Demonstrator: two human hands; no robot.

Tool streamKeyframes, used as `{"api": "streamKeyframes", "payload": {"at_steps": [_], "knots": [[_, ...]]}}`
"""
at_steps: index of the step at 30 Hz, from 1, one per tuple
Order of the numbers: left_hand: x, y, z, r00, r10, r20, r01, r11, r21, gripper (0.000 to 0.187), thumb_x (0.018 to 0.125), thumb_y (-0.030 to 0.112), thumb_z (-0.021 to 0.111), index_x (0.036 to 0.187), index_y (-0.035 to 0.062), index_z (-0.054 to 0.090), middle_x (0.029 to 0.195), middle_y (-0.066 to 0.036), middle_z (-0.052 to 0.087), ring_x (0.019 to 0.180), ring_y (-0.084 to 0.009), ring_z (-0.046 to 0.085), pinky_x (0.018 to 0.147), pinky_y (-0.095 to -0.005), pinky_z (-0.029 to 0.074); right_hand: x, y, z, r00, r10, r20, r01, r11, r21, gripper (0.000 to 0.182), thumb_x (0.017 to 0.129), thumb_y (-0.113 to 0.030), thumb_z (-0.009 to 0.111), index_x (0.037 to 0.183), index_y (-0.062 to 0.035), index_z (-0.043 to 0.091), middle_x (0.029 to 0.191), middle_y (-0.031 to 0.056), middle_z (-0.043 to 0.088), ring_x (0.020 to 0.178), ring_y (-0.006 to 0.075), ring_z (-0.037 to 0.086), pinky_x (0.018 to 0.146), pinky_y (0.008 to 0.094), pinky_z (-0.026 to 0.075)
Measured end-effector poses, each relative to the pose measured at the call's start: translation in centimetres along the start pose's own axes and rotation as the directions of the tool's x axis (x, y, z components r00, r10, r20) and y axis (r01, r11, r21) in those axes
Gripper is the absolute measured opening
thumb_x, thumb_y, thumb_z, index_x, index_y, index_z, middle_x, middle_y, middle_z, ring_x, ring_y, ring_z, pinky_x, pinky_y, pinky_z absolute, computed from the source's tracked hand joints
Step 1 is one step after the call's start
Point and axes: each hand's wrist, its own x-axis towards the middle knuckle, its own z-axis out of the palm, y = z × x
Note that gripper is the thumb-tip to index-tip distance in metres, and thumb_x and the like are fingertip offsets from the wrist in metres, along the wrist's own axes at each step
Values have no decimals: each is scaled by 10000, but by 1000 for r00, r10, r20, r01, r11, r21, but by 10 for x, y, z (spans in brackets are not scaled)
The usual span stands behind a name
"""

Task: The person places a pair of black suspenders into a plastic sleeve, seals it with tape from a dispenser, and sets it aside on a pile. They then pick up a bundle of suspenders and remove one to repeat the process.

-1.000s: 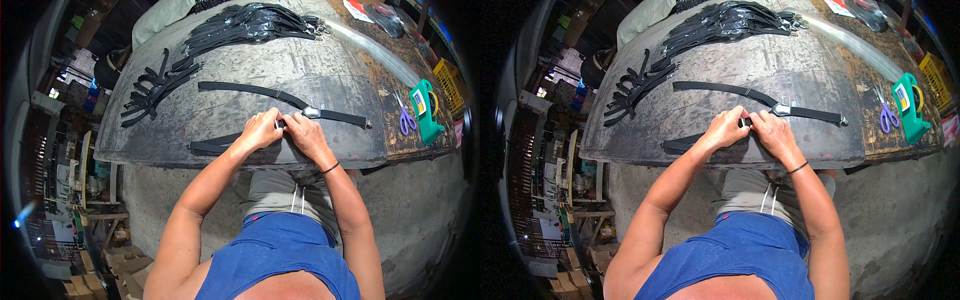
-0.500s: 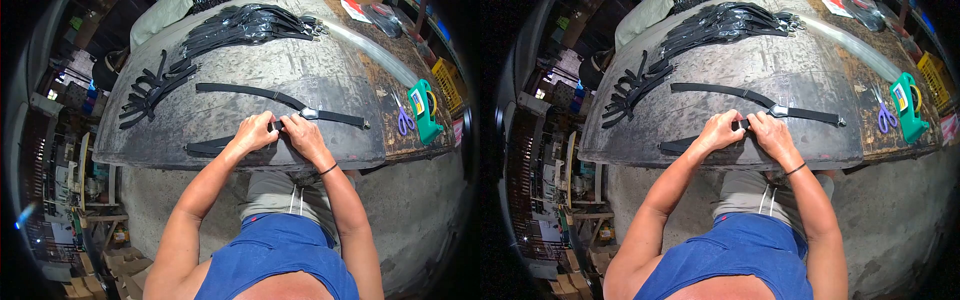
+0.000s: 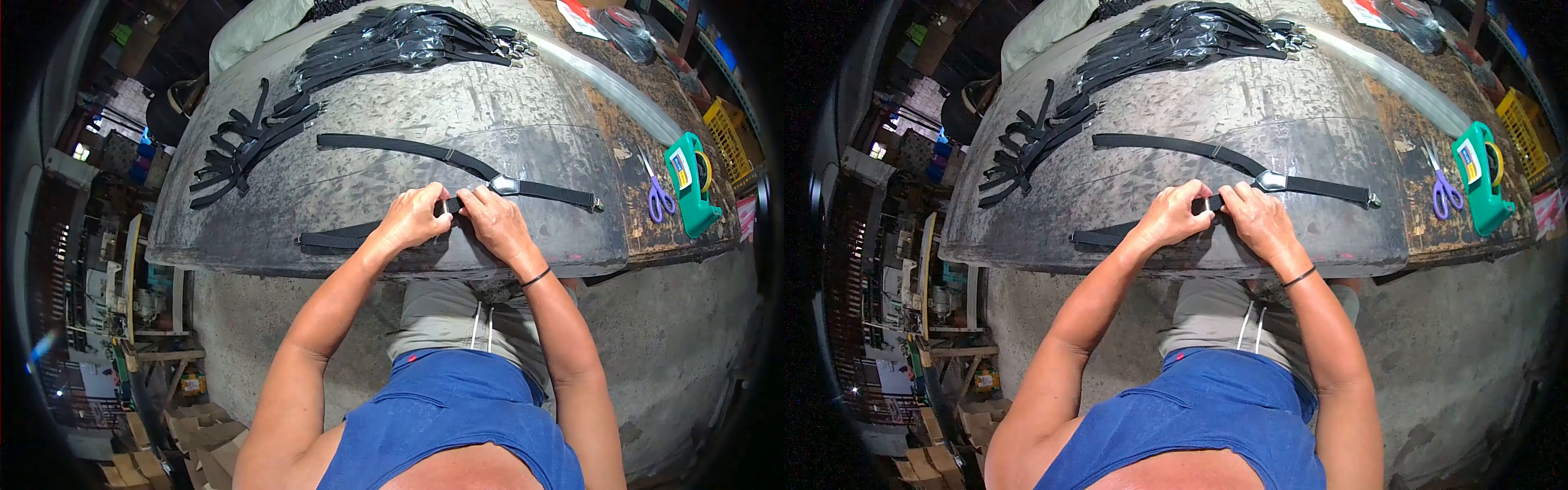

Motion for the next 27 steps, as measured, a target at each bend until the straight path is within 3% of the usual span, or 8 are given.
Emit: {"api": "streamKeyframes", "payload": {"at_steps": [4,8,10,14,18,22,25,27], "knots": [[0,0,0,999,34,-15,-34,999,-40,361,741,220,698,1026,12,619,855,-211,681,855,-399,662,749,-467,518,0,0,-1,1000,-8,-13,8,1000,7,199,880,-207,619,1044,-111,561,862,74,549,770,267,622,636,413,510],[-2,-5,3,995,91,-39,-91,996,-20,343,766,212,727,1036,29,621,883,-170,680,860,-354,669,748,-424,525,2,1,-3,1000,2,-2,-2,999,37,228,875,-231,640,1058,-108,583,898,86,554,783,287,624,655,410,518],[-4,-8,5,990,130,-59,-131,991,-21,335,773,209,725,1035,28,620,892,-167,681,861,-355,668,744,-424,525,6,-4,-13,987,135,84,-149,970,194,269,872,-278,656,1072,-104,610,1007,110,580,851,323,640,719,429,527],[-5,-8,13,978,176,-109,-174,984,20,334,783,206,725,1053,41,616,928,-154,673,889,-348,651,763,-430,517,17,-2,-12,933,261,247,-326,904,276,292,879,-330,638,1055,-97,638,1153,153,590,964,386,636,827,485,506],[-5,-10,19,963,236,-133,-224,970,96,374,770,206,734,1091,62,606,983,-137,656,935,-338,612,823,-416,496,27,2,-3,870,305,387,-403,893,203,339,861,-371,639,1060,-97,659,1095,166,612,998,378,624,845,481,494],[-5,-13,18,967,234,-105,-225,971,86,398,767,239,731,1099,70,591,1072,-120,604,1011,-328,548,881,-425,447,32,6,-2,851,313,422,-417,891,180,330,842,-371,656,1014,-91,690,1057,157,622,1014,360,621,845,470,494],[-6,-17,14,959,248,-134,-237,967,92,478,746,313,763,1132,75,609,1157,-108,558,1104,-324,494,928,-445,398,36,1,-8,803,361,474,-473,870,137,317,820,-363,675,975,-89,716,1026,154,628,1027,352,618,845,465,492],[-5,-21,12,965,258,-51,-255,966,50,519,726,381,778,1123,76,641,1160,-107,547,1125,-325,474,938,-463,376,35,1,-8,802,371,468,-492,855,165,311,810,-352,681,968,-87,721,1022,154,627,1026,349,618,836,468,490]]}}
